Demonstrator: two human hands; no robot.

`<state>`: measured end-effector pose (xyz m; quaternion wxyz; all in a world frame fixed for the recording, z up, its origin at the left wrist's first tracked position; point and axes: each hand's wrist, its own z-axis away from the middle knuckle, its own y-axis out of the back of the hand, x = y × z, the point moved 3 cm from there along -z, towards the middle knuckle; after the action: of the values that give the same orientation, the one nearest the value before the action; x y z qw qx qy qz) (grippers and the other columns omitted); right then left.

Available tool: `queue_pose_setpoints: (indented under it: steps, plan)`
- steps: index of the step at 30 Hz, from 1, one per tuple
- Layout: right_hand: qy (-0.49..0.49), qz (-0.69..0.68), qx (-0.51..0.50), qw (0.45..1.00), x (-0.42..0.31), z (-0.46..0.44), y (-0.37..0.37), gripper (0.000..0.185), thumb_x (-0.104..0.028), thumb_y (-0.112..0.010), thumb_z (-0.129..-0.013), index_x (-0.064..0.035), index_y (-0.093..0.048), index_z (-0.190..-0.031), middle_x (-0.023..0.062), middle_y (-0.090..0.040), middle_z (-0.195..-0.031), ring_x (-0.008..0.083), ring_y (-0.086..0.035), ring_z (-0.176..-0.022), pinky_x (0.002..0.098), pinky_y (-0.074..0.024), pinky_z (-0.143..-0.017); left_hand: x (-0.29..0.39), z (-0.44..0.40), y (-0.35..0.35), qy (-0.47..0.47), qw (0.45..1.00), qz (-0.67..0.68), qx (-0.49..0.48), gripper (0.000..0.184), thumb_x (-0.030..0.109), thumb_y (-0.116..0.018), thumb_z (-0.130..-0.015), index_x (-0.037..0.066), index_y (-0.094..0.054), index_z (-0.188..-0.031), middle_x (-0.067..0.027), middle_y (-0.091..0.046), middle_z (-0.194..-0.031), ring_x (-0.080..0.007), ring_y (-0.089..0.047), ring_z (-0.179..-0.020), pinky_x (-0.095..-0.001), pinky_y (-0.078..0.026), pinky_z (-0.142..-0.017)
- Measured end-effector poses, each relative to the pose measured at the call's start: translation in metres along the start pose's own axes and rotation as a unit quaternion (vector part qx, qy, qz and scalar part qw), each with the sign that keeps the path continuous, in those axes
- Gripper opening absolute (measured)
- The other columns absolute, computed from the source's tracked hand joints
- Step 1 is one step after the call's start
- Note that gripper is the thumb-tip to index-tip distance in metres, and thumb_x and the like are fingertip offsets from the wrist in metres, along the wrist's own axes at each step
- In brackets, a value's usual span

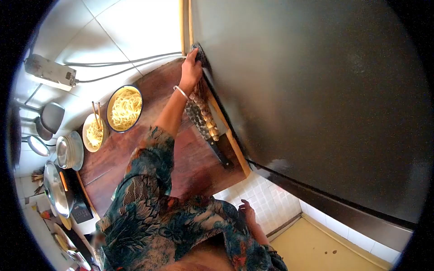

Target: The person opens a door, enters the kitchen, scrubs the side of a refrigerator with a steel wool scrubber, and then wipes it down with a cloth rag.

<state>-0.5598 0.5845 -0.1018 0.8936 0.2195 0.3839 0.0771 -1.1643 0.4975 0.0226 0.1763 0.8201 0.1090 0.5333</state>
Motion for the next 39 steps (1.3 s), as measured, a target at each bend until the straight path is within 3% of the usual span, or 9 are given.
queue_pose_setpoints:
  steps: [3,7,12,15,19,24,26,31,39]
  plan:
    - [0.023,0.084,-0.008,0.996,-0.014,-0.001,0.001,0.04,-0.003,-0.048,-0.085,-0.0064,-0.041,-0.124,0.0121,-0.065,-0.089,0.0216,-0.066,-0.076,0.0288,-0.0508,-0.061,-0.031,-0.01,-0.012,0.118,0.99,0.0,-0.079,0.047,0.003,-0.051,-0.074,-0.001,-0.047,-0.121,-0.0271,-0.047,-0.122,-0.0423,-0.049,-0.107,-0.0434,-0.041,-0.091]
    - [0.053,0.021,0.014,0.998,-0.026,0.007,0.009,0.051,-0.004,-0.059,-0.077,-0.0085,-0.04,-0.124,0.0115,-0.065,-0.086,0.0252,-0.065,-0.074,0.0358,-0.0512,-0.064,0.002,0.005,-0.006,0.051,0.998,-0.021,-0.027,0.045,0.004,-0.051,-0.073,-0.003,-0.049,-0.118,-0.0265,-0.05,-0.115,-0.0407,-0.051,-0.103,-0.0426,-0.042,-0.09]
    - [0.036,0.083,0.022,0.996,-0.031,0.006,0.016,0.046,-0.003,-0.054,-0.079,-0.0064,-0.042,-0.124,0.0113,-0.064,-0.087,0.0207,-0.063,-0.071,0.031,-0.0503,-0.063,0.151,0.08,0.05,-0.224,0.971,0.079,0.032,0.057,-0.01,-0.052,-0.068,0.001,-0.044,-0.123,-0.0264,-0.041,-0.127,-0.0431,-0.043,-0.113,-0.0431,-0.04,-0.094]
    - [0.035,0.027,0.017,0.999,-0.03,-0.003,0.013,0.05,-0.003,-0.058,-0.076,-0.0099,-0.043,-0.124,0.0108,-0.065,-0.088,0.0233,-0.065,-0.073,0.035,-0.0502,-0.063,0.146,0.143,0.023,-0.133,0.981,0.133,-0.049,0.077,-0.018,-0.047,-0.066,0.007,-0.03,-0.137,-0.0228,-0.027,-0.139,-0.0404,-0.026,-0.13,-0.0419,-0.026,-0.106]
    - [-0.006,-0.104,0.006,0.994,0.008,0.001,-0.002,0.051,0.0,-0.057,-0.077,-0.0106,-0.043,-0.124,0.0104,-0.064,-0.087,0.0233,-0.065,-0.074,0.0331,-0.0505,-0.066,0.05,0.144,-0.025,0.001,0.994,0.084,-0.065,0.067,-0.013,-0.05,-0.07,0.001,-0.033,-0.133,-0.0247,-0.034,-0.135,-0.0387,-0.035,-0.124,-0.0365,-0.03,-0.103]
    - [-0.001,-0.013,0.015,1.0,-0.014,0.007,0.003,0.048,0.001,-0.055,-0.079,-0.01,-0.042,-0.123,0.011,-0.065,-0.086,0.0244,-0.065,-0.075,0.0333,-0.0506,-0.066,0.001,0.097,-0.035,0.181,0.966,0.117,-0.142,0.05,-0.003,-0.053,-0.071,-0.005,-0.045,-0.121,-0.0278,-0.047,-0.118,-0.0413,-0.047,-0.11,-0.0394,-0.04,-0.093]
    - [-0.024,-0.1,0.012,0.995,-0.008,0.002,0.001,0.046,0.0,-0.055,-0.079,-0.0096,-0.043,-0.122,0.0111,-0.065,-0.085,0.0253,-0.065,-0.075,0.0344,-0.0508,-0.066,0.034,0.103,-0.021,0.089,0.989,0.081,-0.091,0.05,-0.003,-0.054,-0.071,-0.005,-0.046,-0.12,-0.0277,-0.047,-0.118,-0.0416,-0.047,-0.11,-0.0396,-0.04,-0.093]
    - [0.055,0.028,0.026,0.998,-0.029,0.006,0.014,0.044,-0.003,-0.057,-0.08,-0.01,-0.043,-0.122,0.0116,-0.065,-0.085,0.0267,-0.065,-0.075,0.0357,-0.0506,-0.066,0.149,0.136,0.025,-0.102,0.989,0.104,-0.03,0.061,-0.011,-0.054,-0.067,-0.003,-0.041,-0.125,-0.0265,-0.037,-0.13,-0.0416,-0.035,-0.122,-0.041,-0.032,-0.101]
    - [0.007,-0.04,-0.008,0.999,-0.014,-0.005,-0.001,0.051,-0.002,-0.06,-0.077,-0.0119,-0.043,-0.123,0.0101,-0.065,-0.086,0.0249,-0.065,-0.076,0.0352,-0.0504,-0.065,0.085,0.128,-0.001,-0.017,0.993,0.08,-0.087,0.063,-0.012,-0.052,-0.068,-0.003,-0.036,-0.128,-0.026,-0.031,-0.133,-0.0412,-0.03,-0.125,-0.0397,-0.028,-0.104]
